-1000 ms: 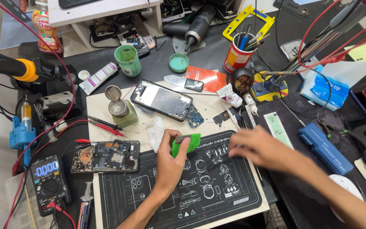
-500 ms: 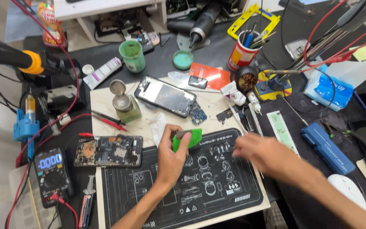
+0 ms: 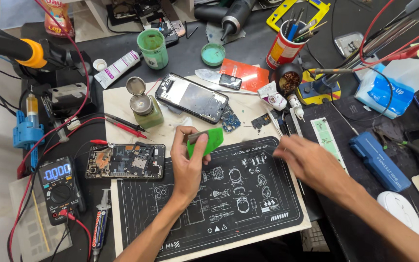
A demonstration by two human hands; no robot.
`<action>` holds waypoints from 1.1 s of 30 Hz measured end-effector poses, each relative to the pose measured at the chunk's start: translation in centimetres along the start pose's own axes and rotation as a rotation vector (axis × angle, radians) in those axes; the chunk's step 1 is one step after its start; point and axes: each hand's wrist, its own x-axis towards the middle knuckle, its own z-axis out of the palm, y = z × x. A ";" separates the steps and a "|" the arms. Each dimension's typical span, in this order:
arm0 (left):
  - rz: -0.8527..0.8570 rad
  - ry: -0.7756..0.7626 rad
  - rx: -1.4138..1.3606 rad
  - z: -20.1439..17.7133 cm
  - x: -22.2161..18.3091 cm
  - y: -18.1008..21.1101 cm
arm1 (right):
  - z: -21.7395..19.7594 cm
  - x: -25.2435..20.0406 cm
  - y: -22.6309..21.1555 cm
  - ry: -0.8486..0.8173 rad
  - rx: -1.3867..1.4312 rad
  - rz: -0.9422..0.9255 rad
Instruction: The person disassembles a smartphone, cleans the internal components with a brush, and begins reassembling the back housing using a small tool and adhesive.
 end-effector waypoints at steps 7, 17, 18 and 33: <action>-0.003 0.009 -0.015 -0.2 0.0 0.3 | 0.1 -0.9 1.0 -0.161 0.090 -0.017; 0.004 0.001 -0.033 -0.2 -0.2 0.7 | -1.7 -0.3 0.4 -0.133 -0.028 0.068; 0.001 -0.004 -0.041 -0.2 0.0 0.6 | -1.1 -0.4 0.2 -0.192 -0.034 0.083; -0.322 -0.158 -0.704 -2.0 1.6 1.1 | 2.4 -1.4 -4.0 -0.151 0.285 0.439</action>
